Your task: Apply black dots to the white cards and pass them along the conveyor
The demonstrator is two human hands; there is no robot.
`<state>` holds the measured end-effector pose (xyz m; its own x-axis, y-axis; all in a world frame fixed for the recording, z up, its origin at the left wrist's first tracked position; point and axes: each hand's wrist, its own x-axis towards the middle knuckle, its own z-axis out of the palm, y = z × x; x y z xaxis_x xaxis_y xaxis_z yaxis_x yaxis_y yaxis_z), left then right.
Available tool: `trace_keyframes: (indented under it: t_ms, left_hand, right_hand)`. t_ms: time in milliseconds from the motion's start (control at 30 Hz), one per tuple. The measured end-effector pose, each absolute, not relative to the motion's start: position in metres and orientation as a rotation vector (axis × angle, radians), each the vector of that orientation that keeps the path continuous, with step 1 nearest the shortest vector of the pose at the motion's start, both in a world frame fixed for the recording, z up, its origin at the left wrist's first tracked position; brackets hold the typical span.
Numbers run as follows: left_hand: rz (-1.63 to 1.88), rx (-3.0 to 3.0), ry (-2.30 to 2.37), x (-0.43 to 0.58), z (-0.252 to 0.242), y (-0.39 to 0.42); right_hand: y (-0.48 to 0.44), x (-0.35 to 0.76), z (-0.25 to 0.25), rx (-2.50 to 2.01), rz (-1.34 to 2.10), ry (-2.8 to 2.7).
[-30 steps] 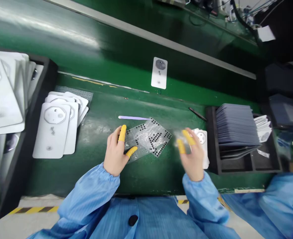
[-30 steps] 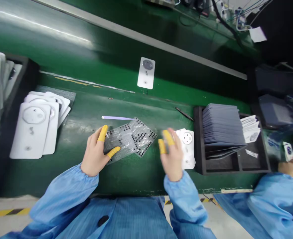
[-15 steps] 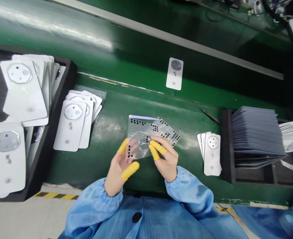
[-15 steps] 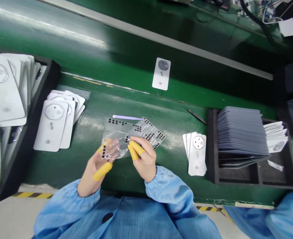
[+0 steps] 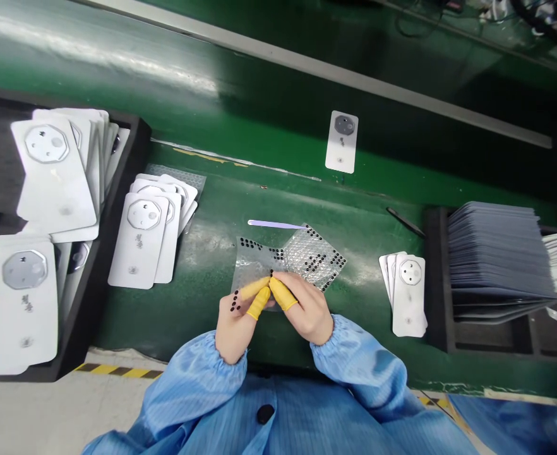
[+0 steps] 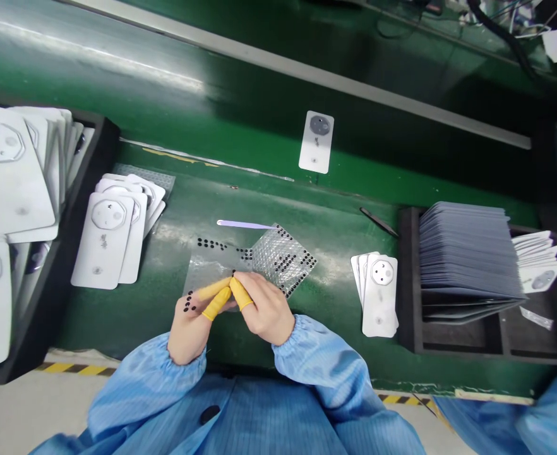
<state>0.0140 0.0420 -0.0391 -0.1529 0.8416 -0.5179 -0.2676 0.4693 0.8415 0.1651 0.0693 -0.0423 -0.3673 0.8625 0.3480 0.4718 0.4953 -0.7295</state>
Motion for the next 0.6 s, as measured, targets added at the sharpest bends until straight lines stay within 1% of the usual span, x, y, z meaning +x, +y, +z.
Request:
trace_keyframes:
  t_ms: [200,400,600]
  left_hand:
    - [1.031,0.645,1.477,0.014,-0.042,0.045]
    - [0.986,0.66,1.493,0.011,-0.048,0.05]
    - [0.883,0.655,1.528,-0.001,-0.049,0.057]
  right_hand:
    - [0.075,0.164,-0.054,-0.969,0.566,-2.117]
    - [0.081,0.157,-0.067,-1.059,0.742,-2.021]
    - [0.082,0.156,-0.065,-1.187,0.776,-1.832]
